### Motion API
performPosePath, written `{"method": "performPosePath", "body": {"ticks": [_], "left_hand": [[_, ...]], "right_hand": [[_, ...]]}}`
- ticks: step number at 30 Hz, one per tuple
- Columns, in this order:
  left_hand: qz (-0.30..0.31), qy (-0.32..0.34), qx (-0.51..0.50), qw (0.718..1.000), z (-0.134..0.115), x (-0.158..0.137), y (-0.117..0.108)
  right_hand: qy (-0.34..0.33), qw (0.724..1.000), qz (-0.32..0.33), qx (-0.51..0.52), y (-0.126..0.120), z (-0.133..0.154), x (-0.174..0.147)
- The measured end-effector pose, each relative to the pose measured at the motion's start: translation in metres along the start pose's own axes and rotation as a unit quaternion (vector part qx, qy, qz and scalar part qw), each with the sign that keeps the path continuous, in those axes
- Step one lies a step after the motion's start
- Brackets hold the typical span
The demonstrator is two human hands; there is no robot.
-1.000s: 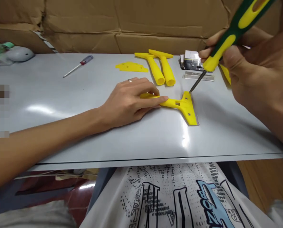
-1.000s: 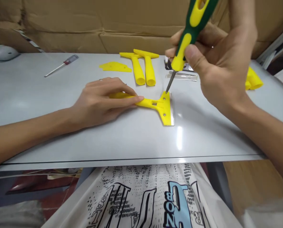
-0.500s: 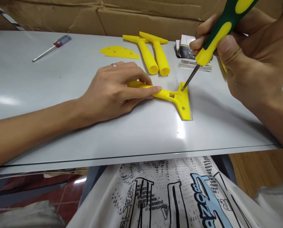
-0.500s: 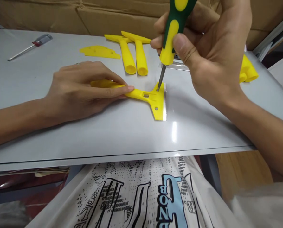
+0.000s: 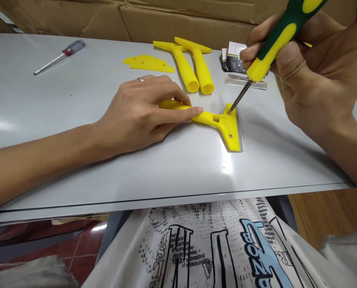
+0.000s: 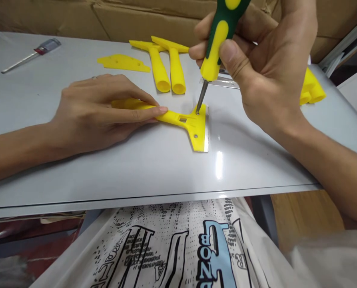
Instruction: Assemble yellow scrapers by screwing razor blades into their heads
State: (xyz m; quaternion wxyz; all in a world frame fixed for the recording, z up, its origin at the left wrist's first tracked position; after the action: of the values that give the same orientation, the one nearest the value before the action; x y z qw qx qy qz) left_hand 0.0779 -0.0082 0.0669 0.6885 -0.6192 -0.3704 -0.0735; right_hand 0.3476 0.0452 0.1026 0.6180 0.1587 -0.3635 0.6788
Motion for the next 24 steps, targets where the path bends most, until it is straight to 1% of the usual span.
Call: {"method": "performPosePath", "body": {"ticks": [2, 3, 5, 7, 8, 9, 13, 18, 20, 22, 23, 24], "left_hand": [[-0.009, -0.003, -0.018, 1.000, 0.000, 0.000, -0.002], [-0.011, -0.006, -0.024, 1.000, 0.000, 0.000, -0.002], [0.000, -0.018, -0.015, 1.000, 0.001, -0.001, 0.000], [0.019, -0.029, 0.010, 0.999, 0.003, -0.002, 0.003], [0.028, -0.032, 0.020, 0.999, 0.004, -0.002, 0.005], [0.034, -0.033, 0.025, 0.999, 0.004, -0.003, 0.006], [0.041, -0.033, 0.017, 0.998, 0.006, -0.005, 0.008], [0.039, -0.041, 0.026, 0.998, 0.004, -0.003, 0.006], [0.037, -0.039, 0.021, 0.998, 0.002, -0.003, 0.005], [0.039, -0.037, 0.017, 0.998, 0.001, -0.003, 0.005], [0.042, -0.038, 0.018, 0.998, 0.002, -0.003, 0.006], [0.044, -0.038, 0.020, 0.998, 0.002, -0.003, 0.006]], "right_hand": [[-0.021, 1.000, -0.008, 0.019, 0.001, -0.007, 0.004], [-0.042, 0.999, -0.012, 0.029, 0.002, -0.010, 0.006], [-0.121, 0.991, -0.002, 0.050, 0.006, -0.008, 0.010], [-0.221, 0.972, 0.023, 0.070, 0.011, 0.003, 0.010], [-0.256, 0.963, 0.035, 0.077, 0.013, 0.008, 0.008], [-0.272, 0.958, 0.044, 0.080, 0.014, 0.010, 0.008], [-0.249, 0.965, 0.036, 0.080, 0.013, 0.007, 0.009], [-0.264, 0.962, -0.007, 0.064, 0.005, -0.005, 0.012], [-0.293, 0.955, -0.005, 0.053, 0.006, 0.002, 0.009], [-0.324, 0.945, 0.015, 0.035, 0.011, 0.018, 0.003], [-0.323, 0.946, 0.021, 0.025, 0.013, 0.025, 0.000], [-0.293, 0.956, 0.021, 0.020, 0.013, 0.026, 0.000]]}}
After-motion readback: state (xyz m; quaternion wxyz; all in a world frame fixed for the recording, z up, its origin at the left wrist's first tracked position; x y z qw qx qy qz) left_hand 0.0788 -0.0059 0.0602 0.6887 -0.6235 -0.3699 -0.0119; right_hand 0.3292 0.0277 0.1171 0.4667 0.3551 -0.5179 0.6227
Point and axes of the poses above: each hand's wrist, its own x-axis towards the middle knuckle, its own y-axis out of the palm, z = x × y, the point moved 10 cm from there along x, towards the middle knuckle, and after that the axes turned 7 degrees about -y, right-handed, at the moved point
